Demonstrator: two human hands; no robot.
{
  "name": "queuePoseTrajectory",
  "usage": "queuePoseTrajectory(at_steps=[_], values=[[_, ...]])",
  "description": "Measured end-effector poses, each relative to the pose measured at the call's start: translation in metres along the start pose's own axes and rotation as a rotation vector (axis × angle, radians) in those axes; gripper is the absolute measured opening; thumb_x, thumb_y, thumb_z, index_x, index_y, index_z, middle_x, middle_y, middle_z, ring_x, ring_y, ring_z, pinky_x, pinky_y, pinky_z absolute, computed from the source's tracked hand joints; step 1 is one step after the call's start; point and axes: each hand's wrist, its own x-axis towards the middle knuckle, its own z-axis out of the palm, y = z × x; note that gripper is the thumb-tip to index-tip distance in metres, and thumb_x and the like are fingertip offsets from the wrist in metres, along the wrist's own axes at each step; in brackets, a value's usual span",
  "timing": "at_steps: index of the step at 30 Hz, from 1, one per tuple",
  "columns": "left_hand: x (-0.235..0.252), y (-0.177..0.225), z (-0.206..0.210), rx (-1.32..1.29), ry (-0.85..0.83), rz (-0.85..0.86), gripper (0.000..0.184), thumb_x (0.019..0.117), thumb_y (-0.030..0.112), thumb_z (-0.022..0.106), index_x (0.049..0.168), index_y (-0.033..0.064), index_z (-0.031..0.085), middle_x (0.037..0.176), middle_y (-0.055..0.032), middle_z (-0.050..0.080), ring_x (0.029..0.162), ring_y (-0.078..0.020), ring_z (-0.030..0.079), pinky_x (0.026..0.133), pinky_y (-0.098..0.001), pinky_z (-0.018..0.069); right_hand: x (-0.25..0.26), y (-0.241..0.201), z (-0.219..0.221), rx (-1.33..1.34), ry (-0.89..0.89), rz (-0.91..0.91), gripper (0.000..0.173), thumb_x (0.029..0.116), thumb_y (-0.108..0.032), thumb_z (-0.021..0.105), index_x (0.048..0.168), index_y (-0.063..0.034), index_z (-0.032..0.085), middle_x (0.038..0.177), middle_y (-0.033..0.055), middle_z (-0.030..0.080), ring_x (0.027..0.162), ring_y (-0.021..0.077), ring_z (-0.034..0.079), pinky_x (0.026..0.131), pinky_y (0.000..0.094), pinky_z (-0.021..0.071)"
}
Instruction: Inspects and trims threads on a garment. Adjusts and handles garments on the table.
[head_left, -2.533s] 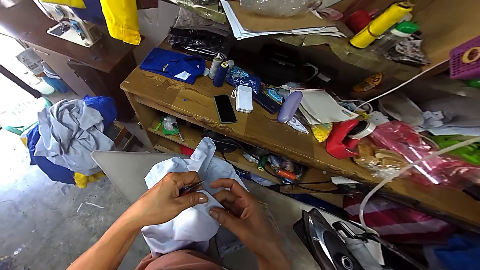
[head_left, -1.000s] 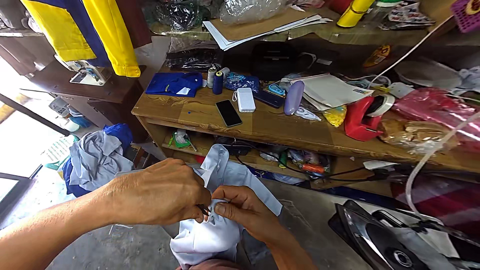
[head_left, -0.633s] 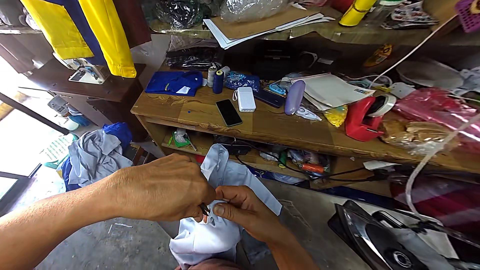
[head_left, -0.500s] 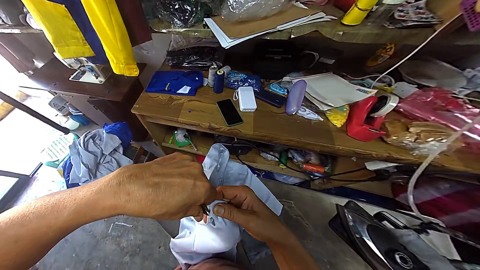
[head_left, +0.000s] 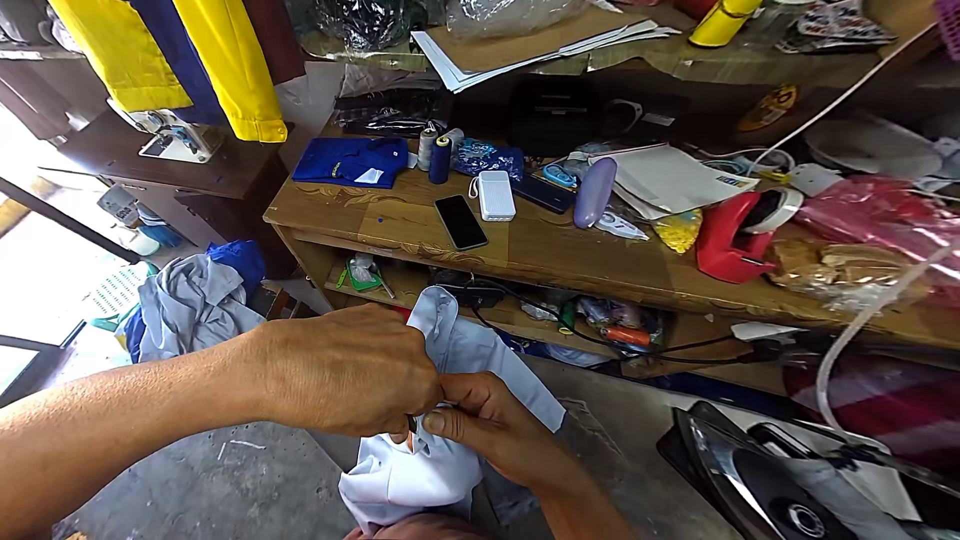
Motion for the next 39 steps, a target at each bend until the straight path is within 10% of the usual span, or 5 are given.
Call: queuePoseTrajectory(at_steps=[13, 19, 23, 28, 39], values=[[0.0, 0.0, 0.007, 0.044, 0.024, -0.015, 0.023, 0.0957, 0.029, 0.066, 0.079, 0.0136, 0.064, 0.063, -0.0003, 0.053, 0.06, -0.0199, 0.057, 0.052, -0.0402, 0.0417, -0.001, 0.004, 0.001, 0.016, 0.016, 0.008, 0.011, 0.0999, -0.006, 0.061, 0.105, -0.0017, 0.07, 0.09, -0.0047, 0.072, 0.084, -0.0022, 0.066, 0.077, 0.0173, 0.055], [-0.031, -0.017, 0.024, -0.149, 0.367, -0.278, 0.044, 0.0946, 0.058, 0.061, 0.112, 0.0186, 0.07, 0.085, 0.006, 0.066, 0.074, -0.0053, 0.06, 0.067, -0.029, 0.0491, -0.011, 0.002, -0.008, -0.239, 0.167, -0.118, 0.017, 0.1001, -0.014, 0.063, 0.103, -0.0014, 0.074, 0.135, 0.0137, 0.063, 0.121, 0.0162, 0.062, 0.095, 0.0276, 0.0565], [-0.013, -0.019, 0.082, -0.621, 0.569, -0.289, 0.037, 0.0991, 0.039, 0.067, 0.128, 0.0153, 0.068, 0.069, 0.0084, 0.051, 0.057, 0.0017, 0.042, 0.054, -0.0165, 0.0365, -0.018, 0.006, -0.009, -0.296, 0.251, -0.117, 0.014, 0.0984, -0.015, 0.067, 0.104, -0.0049, 0.075, 0.107, 0.0046, 0.064, 0.098, 0.0082, 0.062, 0.08, 0.0205, 0.0561], [0.006, -0.022, 0.116, -0.889, 0.611, -0.149, 0.019, 0.1029, 0.025, 0.062, 0.096, 0.0068, 0.065, 0.071, 0.007, 0.054, 0.063, 0.0029, 0.048, 0.057, -0.0142, 0.0381, -0.019, 0.005, -0.009, -0.275, 0.201, -0.111, 0.014, 0.0995, -0.013, 0.065, 0.101, -0.0009, 0.072, 0.091, 0.0008, 0.067, 0.086, 0.0039, 0.061, 0.076, 0.0193, 0.053], [-0.037, -0.067, 0.069, -0.632, 0.655, -0.299, 0.018, 0.1005, 0.027, 0.064, 0.087, 0.0157, 0.068, 0.07, 0.0093, 0.059, 0.063, 0.0015, 0.054, 0.056, -0.0153, 0.0427, -0.04, -0.005, -0.023, -0.295, 0.098, 0.006, 0.011, 0.0989, -0.011, 0.067, 0.102, -0.0006, 0.07, 0.088, -0.0009, 0.072, 0.082, 0.0017, 0.067, 0.076, 0.0207, 0.0581]])
